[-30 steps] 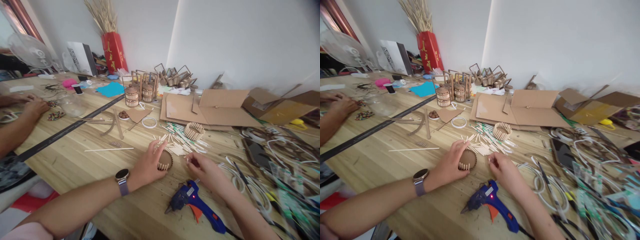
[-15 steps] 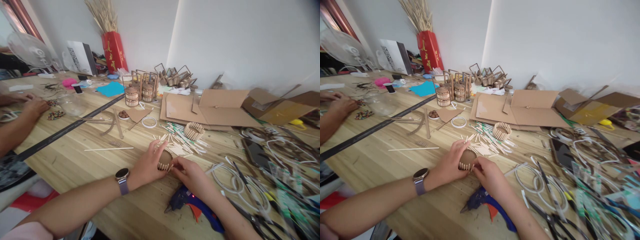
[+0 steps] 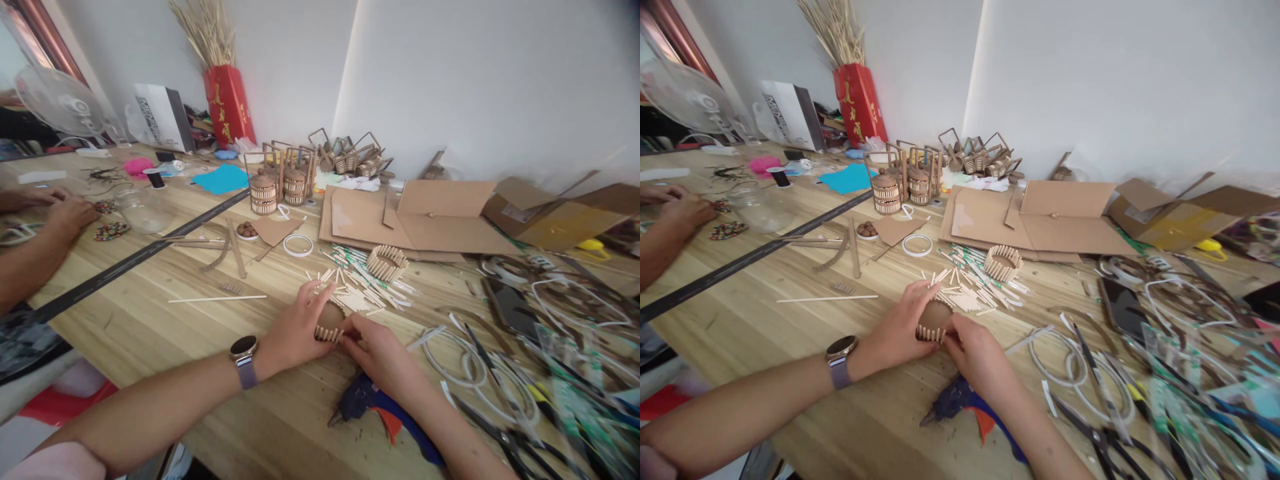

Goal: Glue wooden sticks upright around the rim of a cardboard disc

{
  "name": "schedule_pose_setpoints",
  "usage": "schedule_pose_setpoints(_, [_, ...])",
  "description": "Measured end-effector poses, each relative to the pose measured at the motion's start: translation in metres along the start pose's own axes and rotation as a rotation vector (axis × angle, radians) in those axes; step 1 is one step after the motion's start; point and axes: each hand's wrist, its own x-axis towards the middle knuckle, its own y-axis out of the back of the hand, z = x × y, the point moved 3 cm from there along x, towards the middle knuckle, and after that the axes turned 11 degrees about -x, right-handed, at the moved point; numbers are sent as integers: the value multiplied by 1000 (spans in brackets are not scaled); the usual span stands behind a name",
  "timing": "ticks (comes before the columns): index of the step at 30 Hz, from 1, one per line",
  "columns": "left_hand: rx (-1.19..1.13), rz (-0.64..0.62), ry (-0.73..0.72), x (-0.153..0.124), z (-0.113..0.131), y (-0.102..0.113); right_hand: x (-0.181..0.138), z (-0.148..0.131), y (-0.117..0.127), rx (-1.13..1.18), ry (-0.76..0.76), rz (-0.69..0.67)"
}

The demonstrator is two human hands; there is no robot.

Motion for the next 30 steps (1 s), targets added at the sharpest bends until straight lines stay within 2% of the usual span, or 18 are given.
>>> schedule_pose_setpoints(16, [13, -52, -2, 0, 4, 2, -1, 2, -4, -26, -13, -26])
schedule_pose_setpoints(21, [-9, -56, -1, 0, 1, 5, -8, -3, 17, -150, 20, 32])
schedule_pose_setpoints(23, [-13, -53, 9, 0, -1, 6, -15, -5, 29, -238, -9, -50])
schedule_pose_setpoints(26, [-6, -46, 36, 0, -3, 6, -28, -2, 43, -406, -91, -318])
schedule_pose_setpoints(28, [9, -35, 71, -1, -3, 6, -37, 3, 48, -489, -185, -469])
schedule_pose_setpoints(30, [31, -17, 111, -1, -1, 5, -44, 7, 48, -532, -259, -551])
